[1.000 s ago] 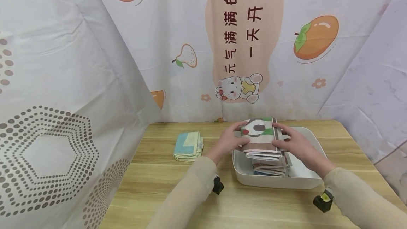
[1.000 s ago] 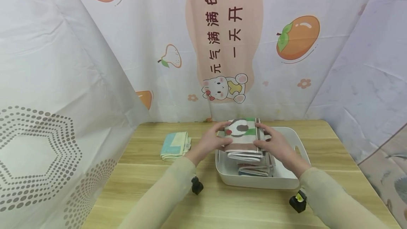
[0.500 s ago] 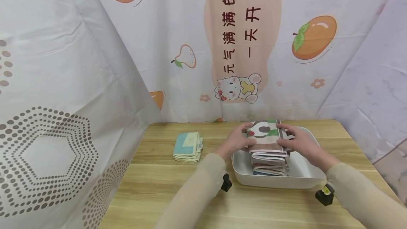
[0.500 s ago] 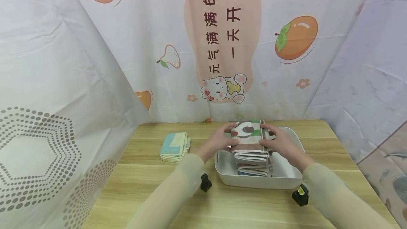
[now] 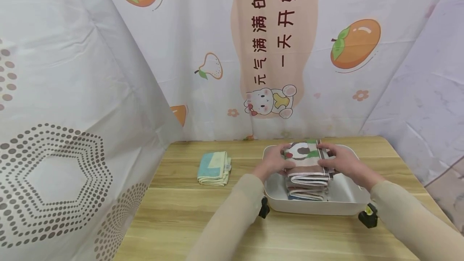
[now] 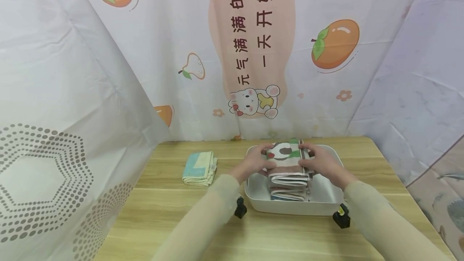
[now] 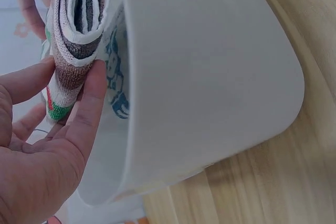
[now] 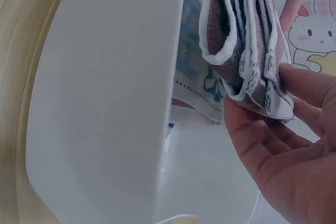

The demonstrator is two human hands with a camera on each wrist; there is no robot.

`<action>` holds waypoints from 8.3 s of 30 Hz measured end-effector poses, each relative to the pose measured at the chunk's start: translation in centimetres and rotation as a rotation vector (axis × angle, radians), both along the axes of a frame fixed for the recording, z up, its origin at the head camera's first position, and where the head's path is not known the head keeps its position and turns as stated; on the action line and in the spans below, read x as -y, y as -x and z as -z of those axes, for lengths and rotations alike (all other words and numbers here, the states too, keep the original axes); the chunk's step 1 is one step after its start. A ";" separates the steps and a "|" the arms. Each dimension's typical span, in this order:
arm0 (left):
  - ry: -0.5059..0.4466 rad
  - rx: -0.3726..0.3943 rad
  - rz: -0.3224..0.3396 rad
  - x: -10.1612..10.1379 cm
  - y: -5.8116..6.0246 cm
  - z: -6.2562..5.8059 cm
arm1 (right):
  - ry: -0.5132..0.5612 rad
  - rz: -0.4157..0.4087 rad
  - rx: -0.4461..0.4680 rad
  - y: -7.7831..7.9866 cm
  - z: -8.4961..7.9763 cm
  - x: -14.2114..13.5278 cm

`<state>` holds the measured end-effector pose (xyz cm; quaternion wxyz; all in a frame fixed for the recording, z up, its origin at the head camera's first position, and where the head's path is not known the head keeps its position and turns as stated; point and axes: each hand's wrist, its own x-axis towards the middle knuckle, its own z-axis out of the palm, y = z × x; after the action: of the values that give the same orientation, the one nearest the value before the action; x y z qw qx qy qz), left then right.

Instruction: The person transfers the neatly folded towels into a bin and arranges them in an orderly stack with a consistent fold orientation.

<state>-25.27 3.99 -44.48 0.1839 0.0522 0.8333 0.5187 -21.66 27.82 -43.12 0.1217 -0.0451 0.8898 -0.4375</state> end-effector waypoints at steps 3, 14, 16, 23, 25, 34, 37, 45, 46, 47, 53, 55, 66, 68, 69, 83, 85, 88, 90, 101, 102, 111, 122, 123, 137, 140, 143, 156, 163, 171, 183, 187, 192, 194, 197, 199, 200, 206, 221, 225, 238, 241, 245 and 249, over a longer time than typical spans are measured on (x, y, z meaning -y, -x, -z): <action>0.022 0.001 0.009 -0.2 -0.2 0.3 | -0.021 -0.003 0.004 0.1 0.3 -0.1; 0.033 -0.024 0.034 -0.2 -0.2 1.9 | -0.004 -0.034 -0.003 0.2 1.7 0.0; 0.039 -0.025 0.039 -0.2 -0.3 2.0 | -0.016 -0.041 0.020 0.2 1.9 0.0; 0.111 -0.077 0.073 -0.5 -0.3 2.3 | -0.015 -0.045 0.037 0.2 2.5 -0.2; 0.163 -0.109 0.088 -0.5 -0.3 2.4 | -0.006 -0.046 0.041 0.2 2.7 -0.2; 0.280 -0.125 0.126 -0.6 -0.3 2.7 | -0.037 -0.059 0.050 0.2 3.0 0.0; 0.314 -0.132 0.138 -0.7 -0.3 2.8 | -0.080 -0.072 0.047 0.2 3.1 0.0; 0.334 -0.115 0.160 -0.8 -0.6 2.9 | -0.091 -0.083 0.080 0.1 3.3 0.1; 0.333 -0.109 0.161 -0.8 -0.6 2.9 | -0.093 -0.081 0.083 0.0 3.3 0.1; 0.332 -0.104 0.162 -0.9 -0.7 2.9 | -0.096 -0.079 0.087 0.0 3.4 0.1; 0.347 -0.103 0.167 -1.0 -0.8 3.2 | -0.127 -0.072 0.107 0.0 3.6 0.1; 0.332 -0.086 0.164 -1.0 -0.8 3.3 | -0.128 -0.071 0.111 -0.1 3.7 0.1; 0.367 -0.095 0.176 -0.6 -0.9 3.5 | -0.076 -0.075 0.110 -0.5 3.7 0.0; 0.359 -0.093 0.174 -0.5 -1.0 3.3 | -0.076 -0.073 0.109 -0.5 3.7 -0.1; 0.349 -0.091 0.173 -0.5 -1.0 3.3 | -0.074 -0.072 0.109 -0.5 3.8 -0.2; 0.263 -0.063 0.130 0.0 -1.3 2.0 | 0.025 -0.100 0.058 -0.7 3.6 -1.4; 0.252 -0.081 0.131 0.3 -1.4 1.7 | 0.046 -0.089 0.047 -0.7 3.3 -1.7; 0.171 -0.082 0.123 1.0 -1.4 1.2 | 0.066 -0.064 0.063 -0.6 2.8 -2.2; 0.105 -0.066 0.110 1.6 -1.4 0.9 | 0.070 -0.048 0.082 -0.6 2.4 -2.7; -0.249 0.068 0.078 5.6 -0.9 -1.3 | 0.116 0.001 0.111 -0.8 0.8 -5.4; -0.285 0.083 0.088 6.2 -0.8 -1.4 | 0.120 0.009 0.113 -0.8 0.6 -5.6; -0.524 0.205 0.054 11.4 -0.1 -1.5 | 0.135 0.015 0.076 -1.2 0.0 -7.8; -0.680 0.232 -0.068 17.6 0.2 -0.2 | 0.143 0.066 0.074 -1.4 0.1 -9.6; -0.689 0.234 -0.082 18.2 0.2 -0.1 | 0.144 0.072 0.069 -1.5 0.1 -9.8; -0.718 0.225 -0.213 23.9 0.3 1.3 | 0.101 0.097 0.142 -2.0 1.4 -10.7; -0.740 0.235 -0.255 24.6 0.5 2.0 | 0.107 0.097 0.163 -2.2 2.0 -10.6; -0.749 0.235 -0.293 25.4 0.6 2.5 | 0.101 0.090 0.172 -2.4 2.3 -10.5; -0.768 0.223 -0.401 28.4 0.3 3.6 | 0.158 0.077 0.168 -2.9 2.9 -10.6; -0.776 0.231 -0.448 29.4 0.0 4.0 | 0.149 0.083 0.179 -2.9 2.8 -10.4; -0.722 0.216 -0.492 30.1 -0.4 4.3 | 0.134 0.086 0.176 -3.0 2.7 -10.3; -0.561 0.179 -0.495 31.1 -0.8 6.0 | 0.147 0.069 0.172 -2.9 3.0 -10.3; -0.511 0.171 -0.511 30.9 -0.6 6.5 | 0.141 0.076 0.174 -2.9 3.1 -10.5; -0.455 0.188 -0.500 30.7 -0.6 7.1 | 0.138 0.075 0.171 -3.0 3.1 -10.5; -0.447 0.196 -0.476 30.7 -0.7 7.3 | 0.134 0.079 0.172 -3.0 3.0 -10.4; -0.450 0.209 -0.446 30.8 -0.9 7.5 | 0.126 0.078 0.164 -3.0 3.0 -10.4; -0.452 0.217 -0.439 30.8 -1.0 7.6 | 0.124 0.082 0.165 -3.0 3.1 -10.4; -0.451 0.221 -0.434 30.8 -1.0 7.6 | 0.124 0.081 0.164 -3.0 3.2 -10.4; -0.462 0.277 -0.400 30.8 -1.0 8.1 | 0.126 0.081 0.168 -3.0 3.0 -10.4; -0.584 0.320 -0.318 28.3 -0.6 8.6 | 0.125 0.087 0.173 -3.0 2.9 -10.4; -0.630 0.327 -0.322 27.9 -0.4 8.8 | 0.127 0.089 0.175 -3.0 3.0 -10.3; -0.547 0.275 -0.378 26.2 -0.5 8.3 | 0.121 0.083 0.164 -3.0 2.9 -10.3; -0.489 0.266 -0.405 25.9 -0.5 8.5 | 0.120 0.086 0.169 -3.0 2.9 -10.3; -0.435 0.252 -0.422 25.6 -0.4 8.7 | 0.119 0.084 0.169 -3.0 3.0 -10.3; -0.421 0.242 -0.431 25.2 -0.2 8.6 | 0.131 0.083 0.167 -3.1 3.0 -10.3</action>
<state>-25.09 -21.25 -53.03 0.1528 -0.1509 0.6715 0.7092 -18.60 38.09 -46.08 0.1741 0.0207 0.8472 -0.5015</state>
